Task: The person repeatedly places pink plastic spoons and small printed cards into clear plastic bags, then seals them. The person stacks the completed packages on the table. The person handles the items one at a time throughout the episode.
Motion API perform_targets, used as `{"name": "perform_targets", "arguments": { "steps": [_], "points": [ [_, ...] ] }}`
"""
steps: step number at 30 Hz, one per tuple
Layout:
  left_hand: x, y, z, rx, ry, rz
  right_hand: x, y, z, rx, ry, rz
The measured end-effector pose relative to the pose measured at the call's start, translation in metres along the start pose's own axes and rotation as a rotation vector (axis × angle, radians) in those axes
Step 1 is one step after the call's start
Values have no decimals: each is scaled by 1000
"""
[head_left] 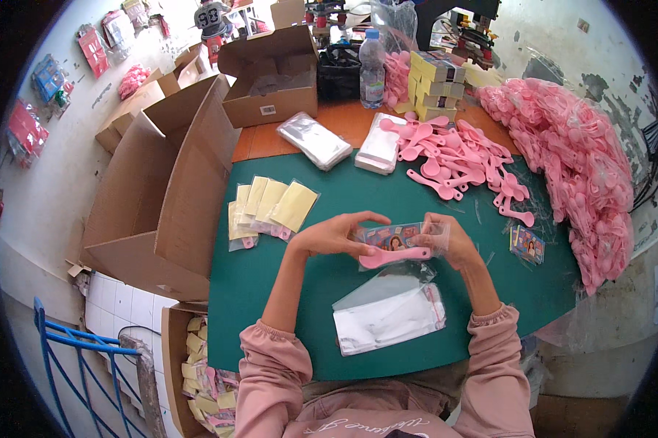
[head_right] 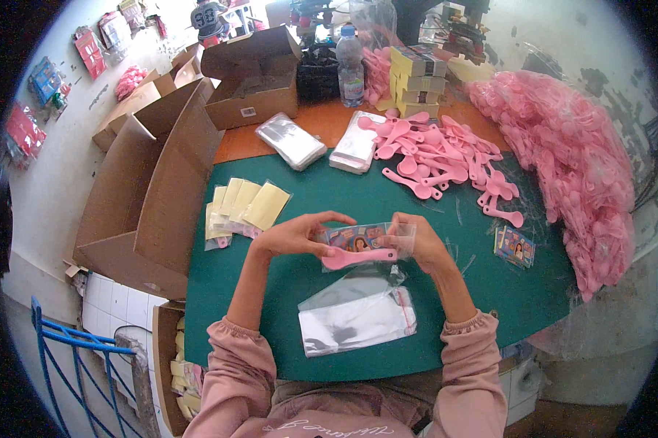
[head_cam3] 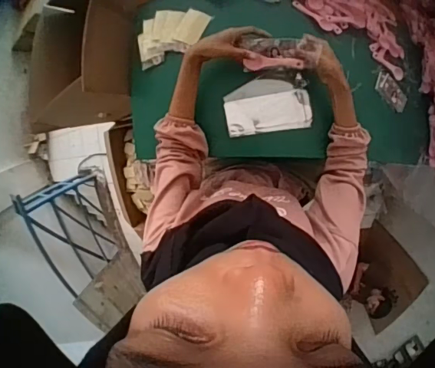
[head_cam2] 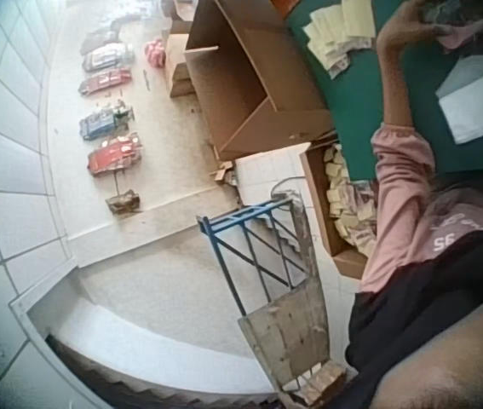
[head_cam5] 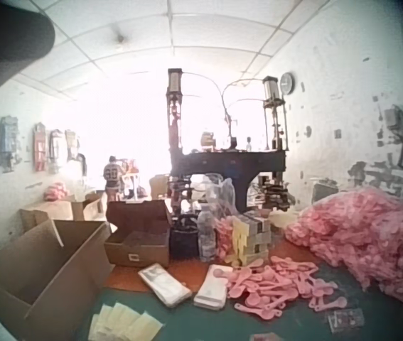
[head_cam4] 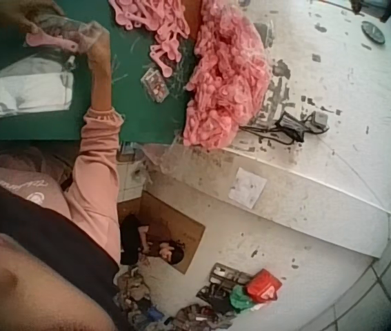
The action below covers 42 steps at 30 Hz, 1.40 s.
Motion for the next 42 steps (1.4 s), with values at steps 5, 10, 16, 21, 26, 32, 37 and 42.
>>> {"name": "perform_targets", "arguments": {
  "steps": [5,10,16,21,26,32,37,42],
  "points": [
    [-5,2,16,-54,-154,-33,5,-10,2,-60,-5,-41],
    [-31,14,12,83,-759,12,1,19,20,-189,-225,266],
    [-34,33,-35,-759,-544,93,-21,48,-52,-847,-111,606],
    [-37,39,-36,-621,-500,181,-25,30,-76,-899,-21,543],
    [-32,35,-37,-519,-415,131,-18,17,-90,-921,-34,556],
    [-33,41,-35,-551,-406,114,-14,11,-89,-873,41,451],
    [-30,52,-28,-524,-507,177,-23,14,-104,-1010,77,536],
    [-30,59,-18,-392,-597,109,-36,23,-111,-1010,174,717]
  ]
}}
Point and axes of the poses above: each hand's wrist, its own x-axis towards the middle knuckle, its own z-axis out of the back of the hand, y = z × x, the point moved 9 cm from there along x, towards the middle knuckle, and after that the axes turned 2 degrees about -z, right-handed, at the moved point
